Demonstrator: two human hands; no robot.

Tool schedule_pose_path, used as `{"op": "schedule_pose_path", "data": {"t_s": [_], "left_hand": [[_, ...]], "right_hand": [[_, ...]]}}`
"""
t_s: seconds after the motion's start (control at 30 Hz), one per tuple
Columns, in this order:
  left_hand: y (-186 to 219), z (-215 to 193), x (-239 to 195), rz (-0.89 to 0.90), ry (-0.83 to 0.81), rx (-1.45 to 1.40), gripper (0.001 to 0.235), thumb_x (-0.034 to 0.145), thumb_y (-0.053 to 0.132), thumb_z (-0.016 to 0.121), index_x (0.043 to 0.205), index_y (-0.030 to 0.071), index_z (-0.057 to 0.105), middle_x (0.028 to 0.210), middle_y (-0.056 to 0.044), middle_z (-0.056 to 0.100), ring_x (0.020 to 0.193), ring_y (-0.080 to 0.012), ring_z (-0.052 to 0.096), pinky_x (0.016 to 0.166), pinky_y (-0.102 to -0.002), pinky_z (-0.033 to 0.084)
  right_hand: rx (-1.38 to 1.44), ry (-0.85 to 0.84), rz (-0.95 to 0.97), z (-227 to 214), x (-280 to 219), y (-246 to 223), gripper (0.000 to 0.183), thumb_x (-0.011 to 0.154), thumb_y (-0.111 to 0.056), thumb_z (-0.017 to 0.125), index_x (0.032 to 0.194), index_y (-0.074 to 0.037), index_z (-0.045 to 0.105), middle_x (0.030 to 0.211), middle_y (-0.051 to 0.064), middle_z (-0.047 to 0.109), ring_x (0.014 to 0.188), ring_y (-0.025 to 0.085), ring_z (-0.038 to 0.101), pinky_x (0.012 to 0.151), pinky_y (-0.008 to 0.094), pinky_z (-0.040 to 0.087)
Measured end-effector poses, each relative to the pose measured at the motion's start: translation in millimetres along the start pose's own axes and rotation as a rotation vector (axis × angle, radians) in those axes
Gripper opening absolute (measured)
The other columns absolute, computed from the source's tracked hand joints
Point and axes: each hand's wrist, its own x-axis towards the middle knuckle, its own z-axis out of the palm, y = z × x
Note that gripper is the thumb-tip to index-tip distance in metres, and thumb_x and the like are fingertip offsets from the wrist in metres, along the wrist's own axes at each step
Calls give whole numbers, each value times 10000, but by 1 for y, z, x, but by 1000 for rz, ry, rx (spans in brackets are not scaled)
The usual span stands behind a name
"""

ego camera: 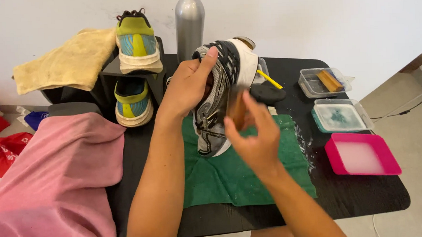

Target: The person cleans a white and black sneaker using a yellow brush and a brown sponge. They scrub the exterior mesh and sole, then remove the insole to clean it separately before placing it back inside the shoe.

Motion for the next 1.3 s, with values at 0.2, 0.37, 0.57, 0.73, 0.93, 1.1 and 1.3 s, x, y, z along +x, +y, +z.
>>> {"op": "schedule_pose_path", "data": {"t_s": [0.2,0.37,0.57,0.73,0.93,1.1,1.3], "left_hand": [[-1,0,3,35,-23,8,688,1053,575,492,471,228,369,426,47,297,373,-66,232,403,-250,249],[-3,-6,4,-54,105,-4,637,1031,530,553,516,234,325,444,43,316,400,-94,282,435,-288,277],[-3,-1,3,-42,99,22,673,1061,546,499,484,235,346,414,43,299,355,-82,231,409,-259,261],[-4,-2,5,-39,99,58,668,1062,557,475,493,221,376,438,31,313,370,-113,265,427,-290,281],[5,-7,0,-79,151,54,654,1058,577,465,512,224,398,446,30,356,379,-99,296,449,-257,324],[-8,5,4,-53,127,190,635,1048,585,422,536,211,458,453,-10,489,412,-144,478,497,-300,416],[-9,1,4,-29,103,260,664,1045,596,418,553,154,480,519,-61,528,534,-246,566,602,-405,471]], "right_hand": [[71,20,-31,-8,52,-7,675,889,12,820,1487,12,508,1104,196,636,729,221,674,522,271,552],[-18,-107,72,-4,-48,-6,676,735,14,870,1371,-39,647,984,172,684,680,288,681,454,316,532],[-64,-116,100,-5,-43,-2,656,724,-45,897,1339,-50,671,1025,134,687,693,241,661,474,281,564],[59,-41,60,6,10,-5,729,833,1,846,1485,-29,523,1146,169,598,727,254,643,539,312,610],[-128,-204,136,-3,-66,-10,678,757,-87,864,1392,-63,628,1009,178,607,617,292,630,418,363,536],[-144,-182,66,-5,-62,0,674,747,-31,872,1383,-73,649,1064,157,636,699,292,708,463,319,583],[-38,-86,8,4,-34,7,676,779,-9,871,1399,-4,603,1099,179,604,770,292,678,510,293,590]]}}
